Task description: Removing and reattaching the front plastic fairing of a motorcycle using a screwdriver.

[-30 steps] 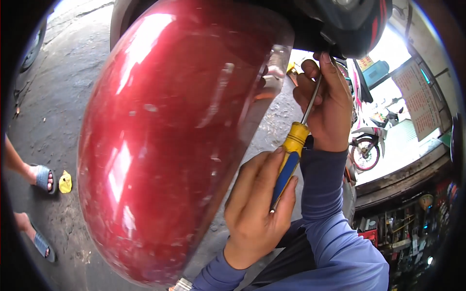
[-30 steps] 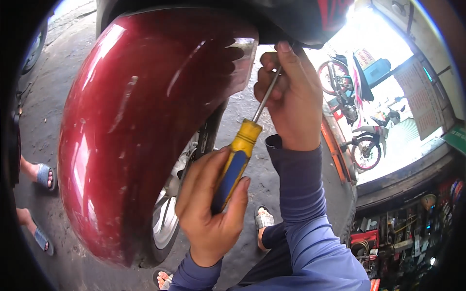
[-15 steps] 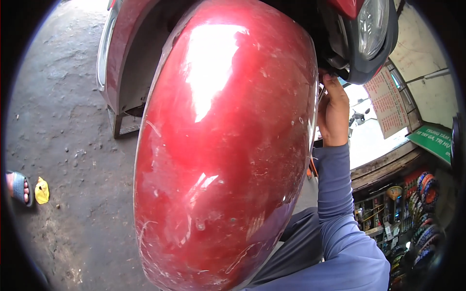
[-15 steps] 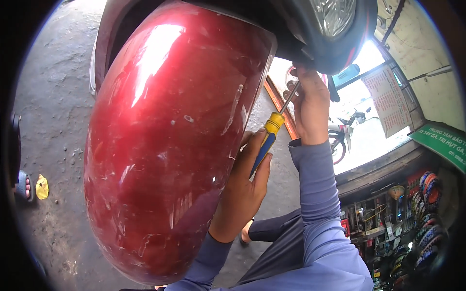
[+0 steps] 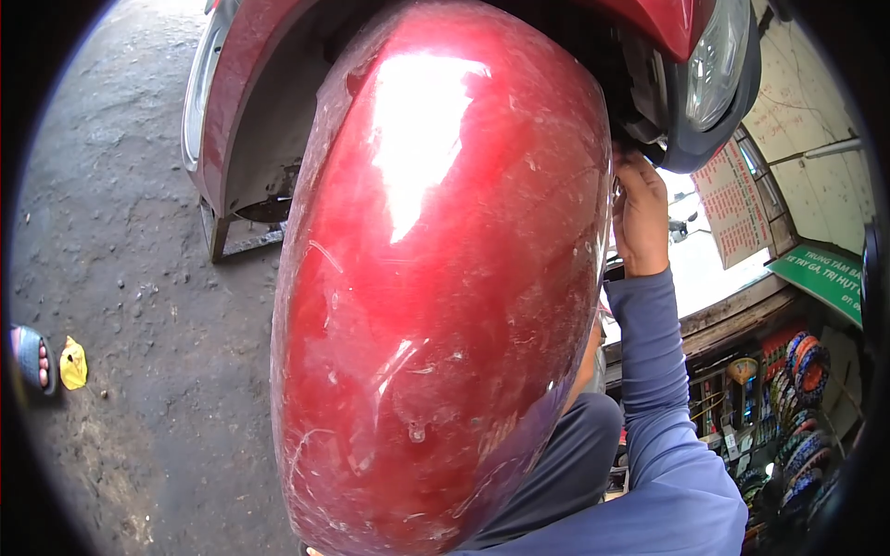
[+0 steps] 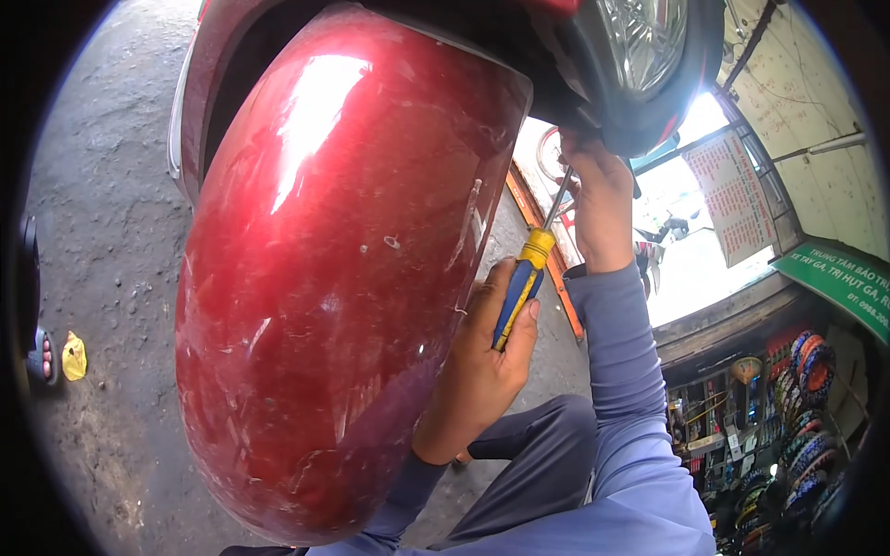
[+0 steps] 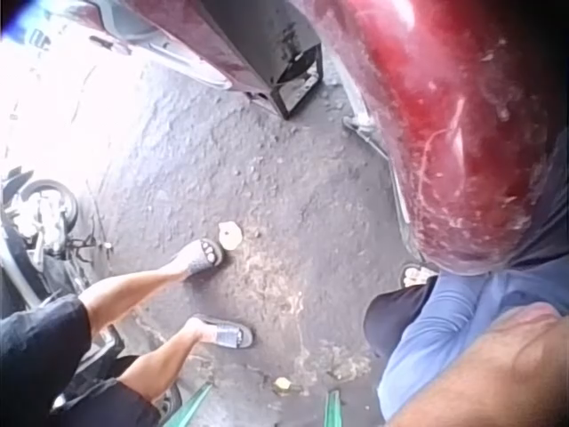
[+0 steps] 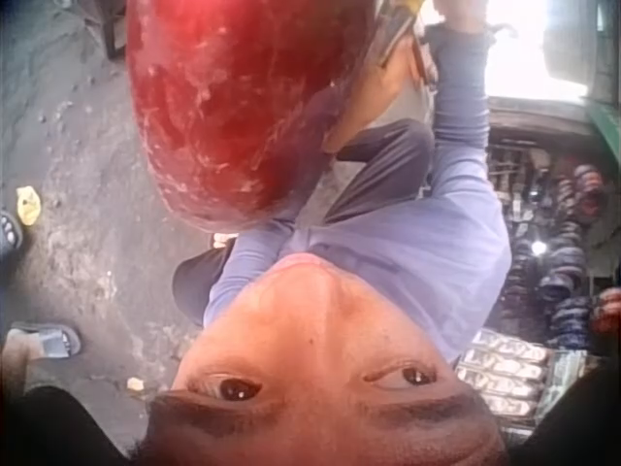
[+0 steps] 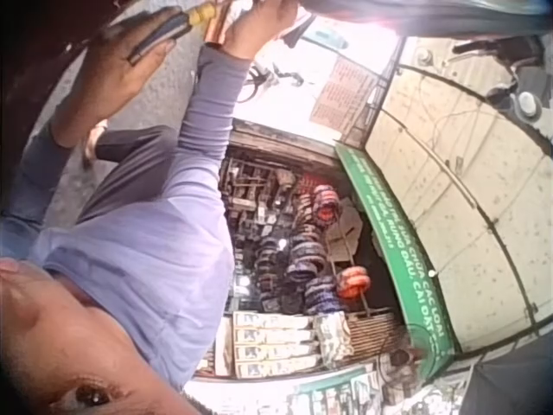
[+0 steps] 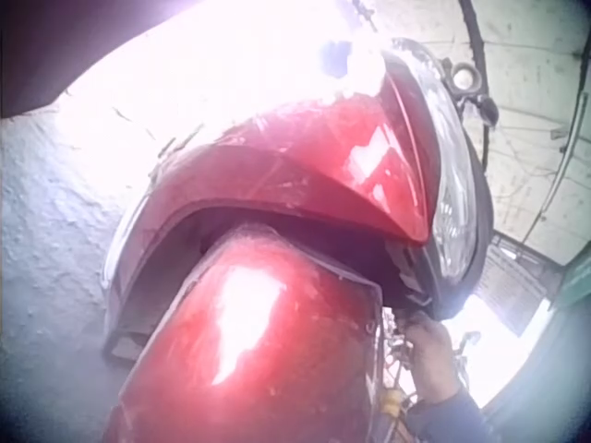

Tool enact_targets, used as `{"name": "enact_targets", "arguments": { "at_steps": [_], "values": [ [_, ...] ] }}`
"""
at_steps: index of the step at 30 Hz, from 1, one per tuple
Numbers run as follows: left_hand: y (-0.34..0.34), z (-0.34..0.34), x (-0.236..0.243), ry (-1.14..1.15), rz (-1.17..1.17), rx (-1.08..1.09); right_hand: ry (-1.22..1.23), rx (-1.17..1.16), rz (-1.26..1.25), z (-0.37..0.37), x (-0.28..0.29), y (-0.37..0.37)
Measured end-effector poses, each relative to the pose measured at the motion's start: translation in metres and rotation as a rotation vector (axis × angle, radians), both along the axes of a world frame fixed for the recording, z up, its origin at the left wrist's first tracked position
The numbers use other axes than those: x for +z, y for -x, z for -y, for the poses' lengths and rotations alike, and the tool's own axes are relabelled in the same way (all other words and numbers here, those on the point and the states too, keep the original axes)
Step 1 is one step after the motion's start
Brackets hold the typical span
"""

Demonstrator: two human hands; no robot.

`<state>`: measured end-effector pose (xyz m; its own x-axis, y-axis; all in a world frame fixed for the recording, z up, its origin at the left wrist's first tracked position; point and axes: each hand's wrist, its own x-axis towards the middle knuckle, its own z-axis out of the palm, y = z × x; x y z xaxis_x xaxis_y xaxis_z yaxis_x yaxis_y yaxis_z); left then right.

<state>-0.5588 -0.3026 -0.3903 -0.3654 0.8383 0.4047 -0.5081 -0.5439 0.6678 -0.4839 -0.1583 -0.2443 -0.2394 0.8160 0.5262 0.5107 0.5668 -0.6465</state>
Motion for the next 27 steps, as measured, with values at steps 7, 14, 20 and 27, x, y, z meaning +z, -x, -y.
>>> {"name": "enact_targets", "arguments": {
  "at_steps": [7,14,20,27],
  "values": [
    [0.005,-0.006,0.002,-0.094,-0.027,0.129,-0.001,0.022,-0.044,-0.002,-0.001,0.000],
    [0.006,-0.005,0.003,-0.104,0.002,0.116,-0.002,0.041,-0.073,-0.002,-0.001,-0.001],
    [0.017,0.001,0.009,-0.092,-0.033,0.116,0.009,0.054,-0.096,-0.001,-0.002,-0.001],
    [0.017,-0.001,0.014,-0.124,-0.054,0.158,-0.001,0.063,-0.151,-0.007,-0.002,-0.002]
  ]
}}
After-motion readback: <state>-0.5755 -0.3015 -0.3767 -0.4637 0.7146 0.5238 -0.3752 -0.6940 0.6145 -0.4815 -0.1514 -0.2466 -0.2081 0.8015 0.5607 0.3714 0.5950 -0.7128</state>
